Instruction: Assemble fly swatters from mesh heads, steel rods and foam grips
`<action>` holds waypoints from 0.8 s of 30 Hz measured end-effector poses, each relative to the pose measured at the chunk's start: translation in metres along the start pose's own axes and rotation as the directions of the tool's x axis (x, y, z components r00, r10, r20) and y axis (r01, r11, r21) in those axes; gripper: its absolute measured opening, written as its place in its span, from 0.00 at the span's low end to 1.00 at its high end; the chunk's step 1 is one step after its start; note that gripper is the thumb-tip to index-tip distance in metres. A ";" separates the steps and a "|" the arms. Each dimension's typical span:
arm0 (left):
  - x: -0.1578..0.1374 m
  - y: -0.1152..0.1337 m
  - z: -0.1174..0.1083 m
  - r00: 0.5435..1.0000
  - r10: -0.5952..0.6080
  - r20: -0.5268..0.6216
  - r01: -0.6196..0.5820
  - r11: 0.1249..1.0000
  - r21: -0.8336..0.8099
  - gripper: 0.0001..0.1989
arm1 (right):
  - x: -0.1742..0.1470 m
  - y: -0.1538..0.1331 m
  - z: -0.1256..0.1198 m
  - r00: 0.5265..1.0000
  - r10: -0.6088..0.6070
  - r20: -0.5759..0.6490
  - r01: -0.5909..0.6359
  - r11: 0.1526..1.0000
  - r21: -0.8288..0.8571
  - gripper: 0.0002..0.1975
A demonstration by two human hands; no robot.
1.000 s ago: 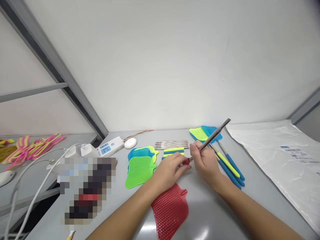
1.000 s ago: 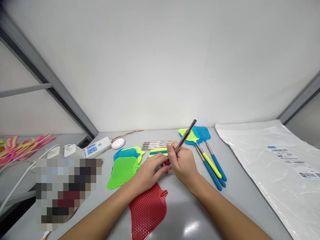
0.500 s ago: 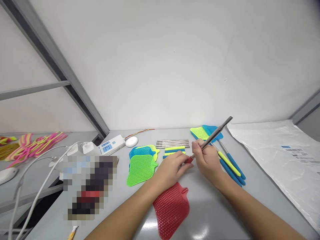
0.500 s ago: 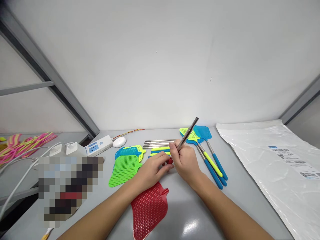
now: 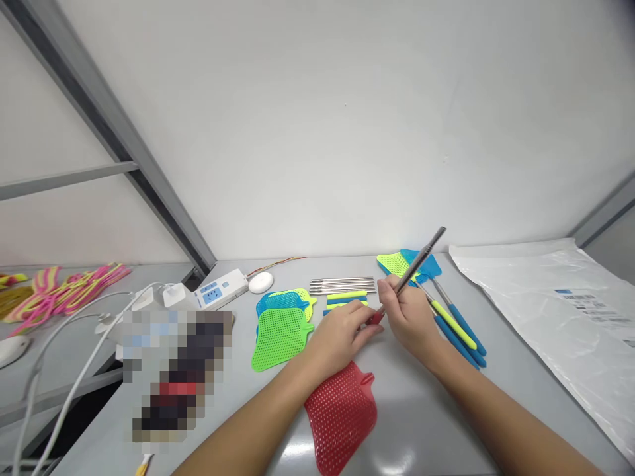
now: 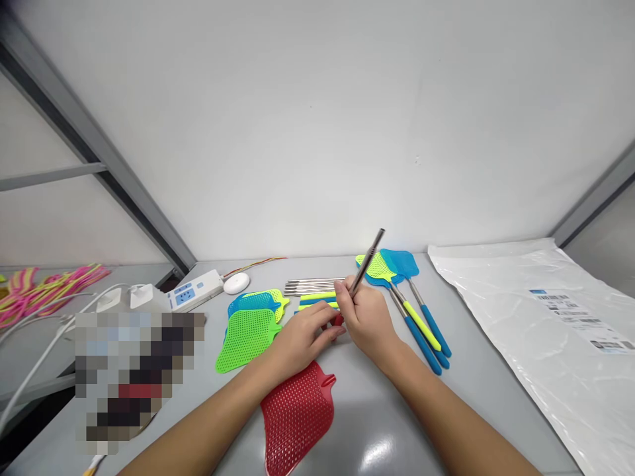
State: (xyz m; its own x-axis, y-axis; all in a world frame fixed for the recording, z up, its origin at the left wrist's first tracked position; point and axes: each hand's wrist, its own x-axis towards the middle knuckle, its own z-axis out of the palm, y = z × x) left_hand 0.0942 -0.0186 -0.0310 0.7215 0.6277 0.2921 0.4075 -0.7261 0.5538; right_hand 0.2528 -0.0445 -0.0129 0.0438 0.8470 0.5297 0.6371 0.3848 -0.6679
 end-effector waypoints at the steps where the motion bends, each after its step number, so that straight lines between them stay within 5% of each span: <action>1: 0.000 0.000 0.000 1.000 -0.002 -0.002 0.002 1.000 -0.001 0.10 | 0.001 0.000 0.000 0.999 0.001 0.035 0.000 1.000 -0.010 0.19; 12: -0.001 -0.004 0.001 1.000 -0.005 -0.008 0.004 0.998 -0.063 0.09 | 0.001 -0.004 -0.002 0.979 0.076 0.189 -0.080 0.997 0.012 0.14; 24: -0.002 0.005 -0.003 0.995 -0.045 -0.094 0.041 0.998 -0.040 0.11 | -0.002 -0.002 -0.009 0.982 0.054 -0.182 -0.025 0.986 0.162 0.14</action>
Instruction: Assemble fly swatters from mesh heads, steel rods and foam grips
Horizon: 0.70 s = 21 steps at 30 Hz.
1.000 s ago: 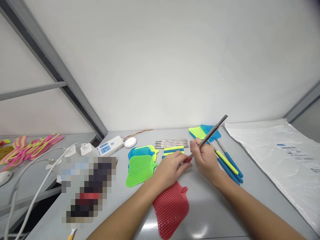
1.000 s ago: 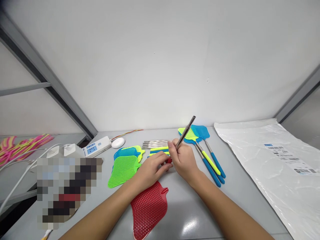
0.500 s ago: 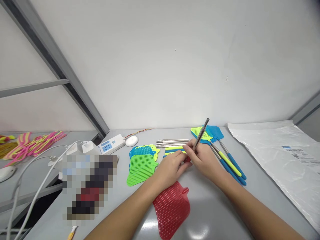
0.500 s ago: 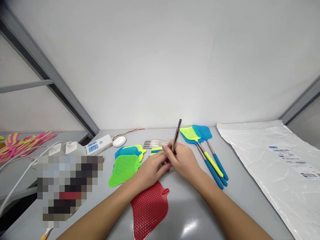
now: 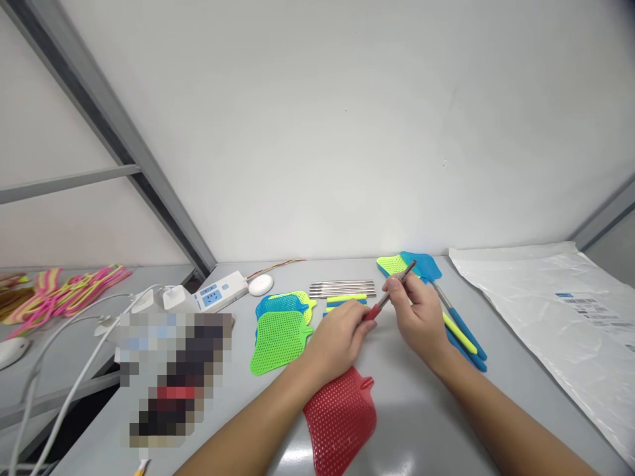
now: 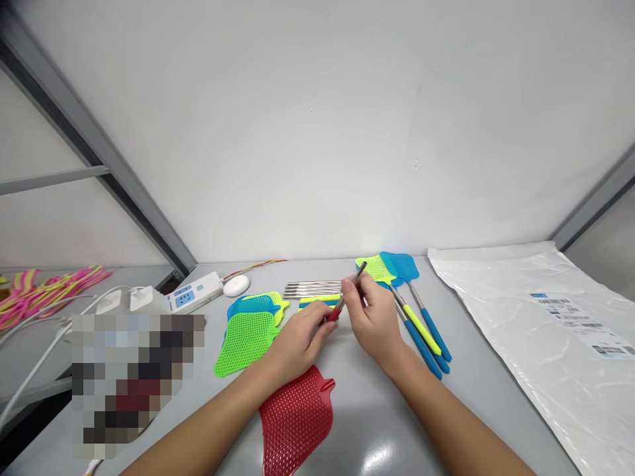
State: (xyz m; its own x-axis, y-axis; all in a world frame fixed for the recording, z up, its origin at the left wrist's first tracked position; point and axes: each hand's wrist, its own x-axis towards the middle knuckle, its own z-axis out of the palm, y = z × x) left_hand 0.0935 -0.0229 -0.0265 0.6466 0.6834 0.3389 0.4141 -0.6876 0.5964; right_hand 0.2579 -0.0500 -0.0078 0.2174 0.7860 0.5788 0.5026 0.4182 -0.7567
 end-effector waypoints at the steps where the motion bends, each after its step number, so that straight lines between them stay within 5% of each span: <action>1: 0.000 0.001 -0.001 1.000 -0.011 -0.029 0.010 1.000 -0.019 0.11 | 0.000 0.000 -0.001 0.999 0.034 -0.038 -0.032 0.998 0.050 0.14; 5: -0.002 -0.001 -0.005 0.969 -0.078 -0.232 0.060 0.995 -0.086 0.10 | 0.007 0.002 -0.003 0.975 0.218 -0.050 -0.192 0.929 0.318 0.11; 12: -0.001 -0.013 -0.028 0.831 -0.173 -0.529 0.155 0.985 -0.079 0.14 | 0.019 0.011 -0.005 0.930 0.341 0.137 -0.356 0.747 0.561 0.13; 17: -0.001 -0.021 -0.055 0.727 -0.135 -0.674 0.216 0.976 0.038 0.14 | 0.019 0.006 -0.009 0.932 0.264 0.249 -0.334 0.892 0.304 0.15; 21: -0.003 -0.030 -0.071 0.685 -0.037 -0.727 0.228 0.959 0.165 0.14 | 0.013 0.003 -0.006 0.865 0.138 0.482 -0.158 0.987 0.001 0.12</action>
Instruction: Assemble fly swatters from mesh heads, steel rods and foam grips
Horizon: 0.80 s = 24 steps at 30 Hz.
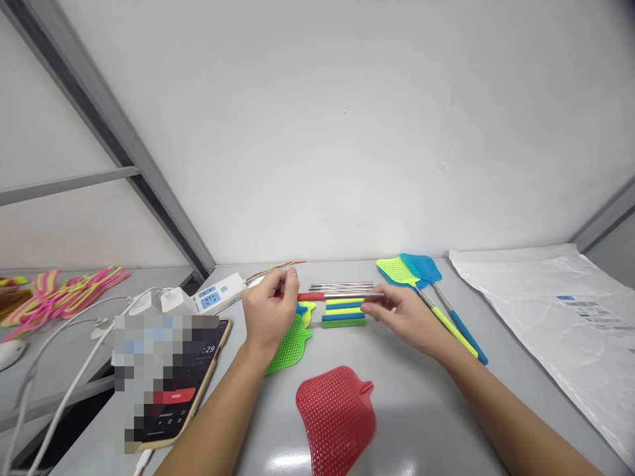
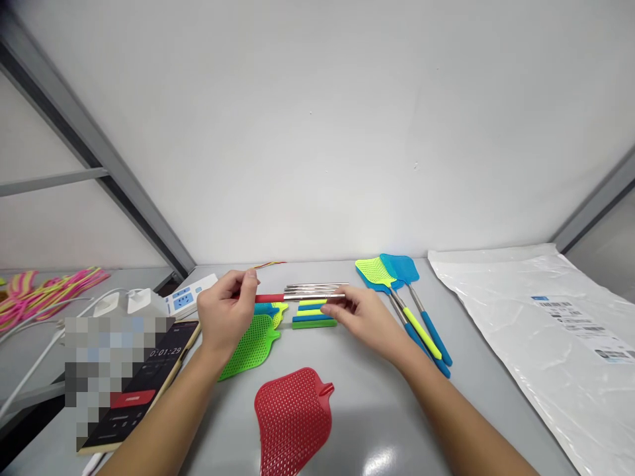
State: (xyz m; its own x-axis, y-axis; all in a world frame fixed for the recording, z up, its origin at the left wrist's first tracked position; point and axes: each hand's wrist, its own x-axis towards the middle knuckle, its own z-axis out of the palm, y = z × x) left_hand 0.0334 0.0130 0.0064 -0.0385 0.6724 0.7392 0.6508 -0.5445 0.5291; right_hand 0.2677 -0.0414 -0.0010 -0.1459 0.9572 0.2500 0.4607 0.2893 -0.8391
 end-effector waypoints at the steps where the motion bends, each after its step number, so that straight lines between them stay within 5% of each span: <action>1: 0.002 -0.003 -0.001 0.999 0.037 0.006 -0.037 0.999 0.027 0.14 | -0.001 0.000 0.002 0.999 -0.020 0.039 0.023 0.996 -0.086 0.11; 7: 0.006 -0.014 -0.005 0.969 0.226 0.099 -0.235 0.968 0.086 0.15 | -0.002 0.004 0.009 0.986 -0.102 0.129 0.149 0.885 -0.441 0.13; 11: 0.000 -0.009 0.000 0.943 0.260 0.206 -0.279 0.958 0.066 0.14 | -0.004 0.004 0.016 0.974 -0.167 0.155 0.224 0.831 -0.509 0.11; 16: -0.017 0.005 0.014 0.953 0.133 0.272 -0.124 0.991 -0.050 0.15 | -0.011 -0.005 0.029 0.976 -0.103 0.192 0.180 0.876 -0.447 0.09; 19: -0.019 0.009 0.020 0.952 -0.020 0.307 0.073 0.984 -0.163 0.14 | -0.013 -0.010 0.033 0.977 -0.022 0.210 0.124 0.864 -0.488 0.09; 21: -0.015 0.008 0.021 0.931 -0.137 0.339 0.249 0.917 -0.313 0.14 | -0.013 -0.011 0.033 0.975 -0.028 0.221 0.145 0.833 -0.535 0.10; 24: -0.003 0.001 0.019 0.885 -0.248 0.394 0.444 0.705 -0.553 0.17 | -0.011 -0.007 0.033 0.964 -0.105 0.246 0.236 0.766 -0.598 0.10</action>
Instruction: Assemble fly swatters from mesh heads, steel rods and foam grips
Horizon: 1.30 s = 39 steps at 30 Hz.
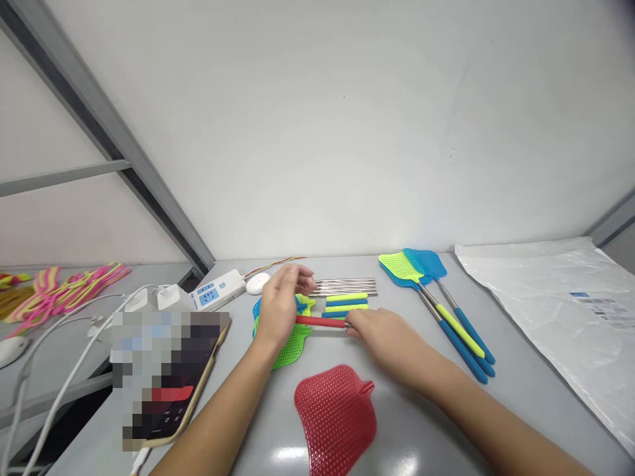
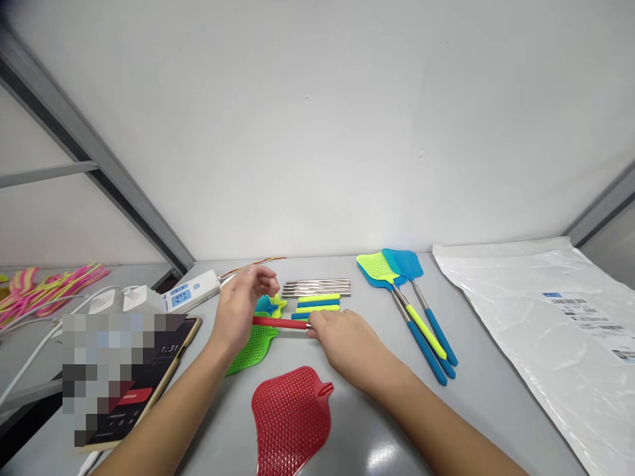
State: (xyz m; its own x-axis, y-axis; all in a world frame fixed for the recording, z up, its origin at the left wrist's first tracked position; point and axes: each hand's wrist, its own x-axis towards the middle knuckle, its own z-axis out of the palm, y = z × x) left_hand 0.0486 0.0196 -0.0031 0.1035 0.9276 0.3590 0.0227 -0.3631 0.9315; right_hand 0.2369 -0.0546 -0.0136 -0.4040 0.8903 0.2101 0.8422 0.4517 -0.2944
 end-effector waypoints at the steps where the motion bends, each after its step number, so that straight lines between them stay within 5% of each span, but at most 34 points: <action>1: 0.004 0.000 -0.003 0.999 -0.046 0.019 0.047 0.994 -0.103 0.19 | 0.000 0.001 0.001 1.000 -0.023 -0.009 0.023 0.999 -0.030 0.10; 5: 0.013 0.002 -0.012 0.952 -0.217 0.215 0.285 0.888 -0.361 0.26 | 0.001 0.003 0.005 0.995 -0.086 -0.053 0.081 0.993 -0.091 0.10; 10: 0.010 -0.002 -0.008 0.897 -0.271 0.350 0.410 0.805 -0.429 0.30 | 0.000 0.002 0.007 0.989 -0.116 -0.090 0.105 0.987 -0.117 0.11; 23: 0.003 -0.011 0.003 0.916 -0.326 0.232 0.396 0.825 -0.404 0.35 | -0.002 -0.004 0.006 0.995 -0.086 0.044 0.093 0.971 -0.222 0.09; 32: 0.001 -0.006 0.007 0.877 -0.397 0.272 0.479 0.776 -0.411 0.38 | 0.000 -0.015 0.007 0.994 -0.058 0.091 0.080 0.960 -0.267 0.05; 39: 0.000 -0.004 0.010 0.858 -0.405 0.315 0.510 0.740 -0.438 0.38 | -0.004 -0.013 0.021 0.993 -0.115 -0.017 0.102 0.934 -0.343 0.07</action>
State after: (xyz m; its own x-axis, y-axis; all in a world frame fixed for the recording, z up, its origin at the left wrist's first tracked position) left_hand 0.0588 0.0199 -0.0077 0.3926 0.9155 -0.0875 -0.3663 0.2429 0.8983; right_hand 0.2199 -0.0629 -0.0299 -0.4923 0.8312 0.2582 0.8674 0.4931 0.0665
